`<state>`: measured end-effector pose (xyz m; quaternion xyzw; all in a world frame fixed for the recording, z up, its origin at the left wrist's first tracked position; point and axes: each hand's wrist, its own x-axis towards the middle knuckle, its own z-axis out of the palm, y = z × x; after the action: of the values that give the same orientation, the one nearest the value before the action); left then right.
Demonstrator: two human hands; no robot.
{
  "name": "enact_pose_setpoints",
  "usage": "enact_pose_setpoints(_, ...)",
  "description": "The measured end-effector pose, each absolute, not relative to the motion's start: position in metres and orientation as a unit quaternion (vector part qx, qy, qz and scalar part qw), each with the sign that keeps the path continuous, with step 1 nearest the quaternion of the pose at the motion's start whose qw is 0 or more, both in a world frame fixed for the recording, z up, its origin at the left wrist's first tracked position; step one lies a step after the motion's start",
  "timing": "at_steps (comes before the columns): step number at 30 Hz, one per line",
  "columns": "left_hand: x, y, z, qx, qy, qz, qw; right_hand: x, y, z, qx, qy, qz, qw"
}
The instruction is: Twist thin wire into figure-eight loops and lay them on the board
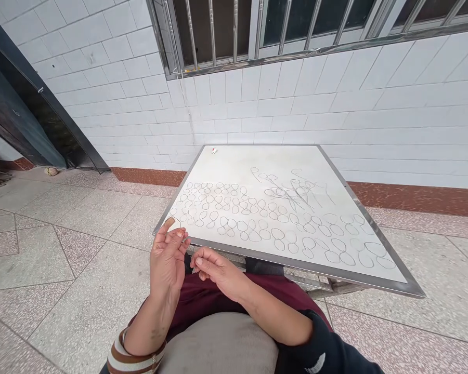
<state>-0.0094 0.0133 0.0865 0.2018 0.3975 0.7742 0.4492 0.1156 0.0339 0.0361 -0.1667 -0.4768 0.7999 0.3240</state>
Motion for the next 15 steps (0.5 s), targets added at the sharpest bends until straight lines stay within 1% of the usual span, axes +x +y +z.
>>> enact_pose_setpoints(2,-0.011,0.012,0.0859,0.206,0.406,0.771,0.444,0.1139,0.0364,0.038,-0.172,-0.523,0.76,0.344)
enact_pose_setpoints(7,-0.0128,0.0098,0.0855,0.209,0.414,0.765,0.447,0.1101,0.0393,0.0367,-0.184,-0.591,0.7,0.355)
enact_pose_setpoints(15,-0.0161,0.009,0.086,0.25,0.405,0.784,0.399,0.1111,0.0357,0.0381,-0.218,-0.593,0.702,0.33)
